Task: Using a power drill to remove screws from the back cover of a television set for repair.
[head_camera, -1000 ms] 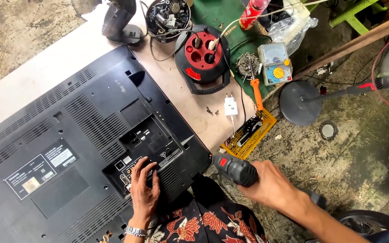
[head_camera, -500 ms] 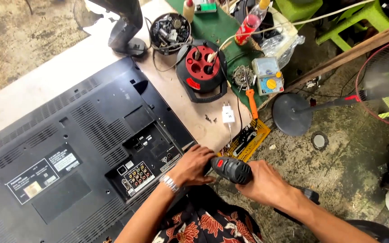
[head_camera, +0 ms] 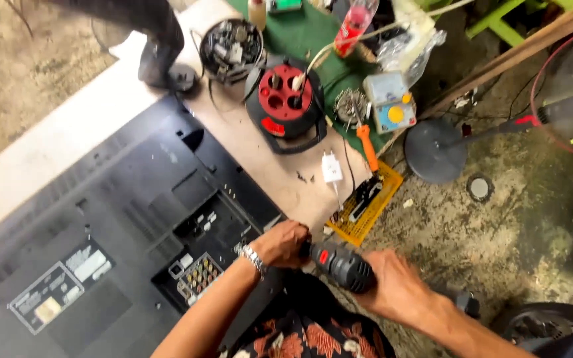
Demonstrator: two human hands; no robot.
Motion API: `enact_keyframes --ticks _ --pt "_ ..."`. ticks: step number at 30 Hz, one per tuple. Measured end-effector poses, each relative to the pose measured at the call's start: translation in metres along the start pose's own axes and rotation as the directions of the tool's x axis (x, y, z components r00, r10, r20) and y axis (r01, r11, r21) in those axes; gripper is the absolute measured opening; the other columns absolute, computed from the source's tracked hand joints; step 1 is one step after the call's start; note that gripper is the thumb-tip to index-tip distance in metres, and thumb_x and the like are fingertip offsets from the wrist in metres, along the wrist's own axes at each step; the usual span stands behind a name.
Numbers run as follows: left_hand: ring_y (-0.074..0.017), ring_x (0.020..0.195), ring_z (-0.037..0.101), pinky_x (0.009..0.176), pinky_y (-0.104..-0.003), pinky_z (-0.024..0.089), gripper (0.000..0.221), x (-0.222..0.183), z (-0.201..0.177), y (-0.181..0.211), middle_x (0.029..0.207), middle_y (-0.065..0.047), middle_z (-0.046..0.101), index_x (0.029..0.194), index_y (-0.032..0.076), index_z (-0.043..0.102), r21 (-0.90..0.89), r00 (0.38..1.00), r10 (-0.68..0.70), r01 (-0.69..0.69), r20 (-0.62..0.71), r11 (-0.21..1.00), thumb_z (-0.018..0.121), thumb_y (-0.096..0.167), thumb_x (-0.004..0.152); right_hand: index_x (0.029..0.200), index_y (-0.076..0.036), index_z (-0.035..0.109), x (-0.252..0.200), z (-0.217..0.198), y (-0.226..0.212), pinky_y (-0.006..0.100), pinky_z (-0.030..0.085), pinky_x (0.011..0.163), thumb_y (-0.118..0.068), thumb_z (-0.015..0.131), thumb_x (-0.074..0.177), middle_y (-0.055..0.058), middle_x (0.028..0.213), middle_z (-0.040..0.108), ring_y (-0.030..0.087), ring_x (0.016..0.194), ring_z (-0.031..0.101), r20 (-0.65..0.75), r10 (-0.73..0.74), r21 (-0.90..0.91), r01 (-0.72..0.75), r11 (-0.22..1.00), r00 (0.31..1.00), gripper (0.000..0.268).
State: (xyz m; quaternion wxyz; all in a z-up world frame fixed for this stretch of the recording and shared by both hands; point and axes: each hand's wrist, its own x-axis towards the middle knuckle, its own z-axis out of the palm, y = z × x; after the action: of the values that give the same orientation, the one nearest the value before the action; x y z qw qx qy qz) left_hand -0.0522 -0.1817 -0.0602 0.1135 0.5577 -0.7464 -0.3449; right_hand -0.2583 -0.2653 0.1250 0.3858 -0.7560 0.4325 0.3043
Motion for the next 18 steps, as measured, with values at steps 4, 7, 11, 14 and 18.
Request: enact_keyframes --ticks 4,7,11,14,18 --pt "-0.0207 0.071 0.062 0.061 -0.032 0.056 0.036 0.007 -0.009 0.006 0.086 -0.009 0.066 0.09 0.003 0.067 -0.006 0.993 -0.028 0.029 0.118 1.0 0.083 0.034 0.083 0.108 -0.013 0.072 0.004 0.007 0.014 0.018 0.072 0.064 -0.009 0.081 0.08 0.003 0.085 0.079 0.012 0.059 0.078 0.006 -0.059 0.024 0.059 0.998 0.998 0.029" --pt "-0.019 0.069 0.059 0.06 -0.029 0.056 0.033 0.015 -0.011 0.005 0.088 -0.009 0.064 0.096 0.002 0.065 0.018 0.976 -0.055 0.052 0.211 0.998 0.08 0.031 0.088 0.121 -0.014 0.07 0.008 0.013 0.023 0.018 0.074 0.068 -0.012 0.089 0.076 0.004 0.093 0.082 0.013 0.064 0.081 -0.006 -0.043 0.035 0.043 0.998 0.999 0.049" --pt "-0.0161 0.067 0.055 0.055 -0.027 0.053 0.02 0.023 -0.01 -0.003 0.083 -0.007 0.06 0.089 0.006 0.06 -0.061 0.96 -0.087 0.107 0.268 0.992 0.072 0.023 0.092 0.119 -0.016 0.071 0.0 0.004 0.017 0.017 0.073 0.071 -0.013 0.091 0.073 -0.001 0.094 0.083 0.01 0.068 0.079 0.01 -0.045 0.04 0.044 0.998 0.999 0.051" --pt "-0.0194 0.073 0.061 0.056 -0.031 0.055 0.017 0.029 -0.01 -0.011 0.086 -0.007 0.062 0.081 0.009 0.061 -0.159 0.968 -0.069 0.11 0.241 0.981 0.075 0.019 0.08 0.088 -0.021 0.075 -0.013 -0.017 0.001 0.025 0.058 0.06 -0.04 0.082 0.078 -0.007 0.065 0.072 0.007 0.056 0.066 -0.032 -0.044 0.069 0.046 0.997 0.999 0.023" --pt "-0.0172 0.073 0.063 0.056 -0.028 0.054 0.018 0.032 -0.016 -0.012 0.084 -0.005 0.067 0.078 0.008 0.065 -0.247 0.972 -0.083 0.137 0.218 0.959 0.082 0.014 0.081 0.104 -0.018 0.075 -0.015 -0.005 0.025 0.016 0.069 0.062 -0.012 0.072 0.083 -0.003 0.081 0.08 0.004 0.057 0.072 0.06 0.108 0.125 -0.114 0.986 0.992 0.023"
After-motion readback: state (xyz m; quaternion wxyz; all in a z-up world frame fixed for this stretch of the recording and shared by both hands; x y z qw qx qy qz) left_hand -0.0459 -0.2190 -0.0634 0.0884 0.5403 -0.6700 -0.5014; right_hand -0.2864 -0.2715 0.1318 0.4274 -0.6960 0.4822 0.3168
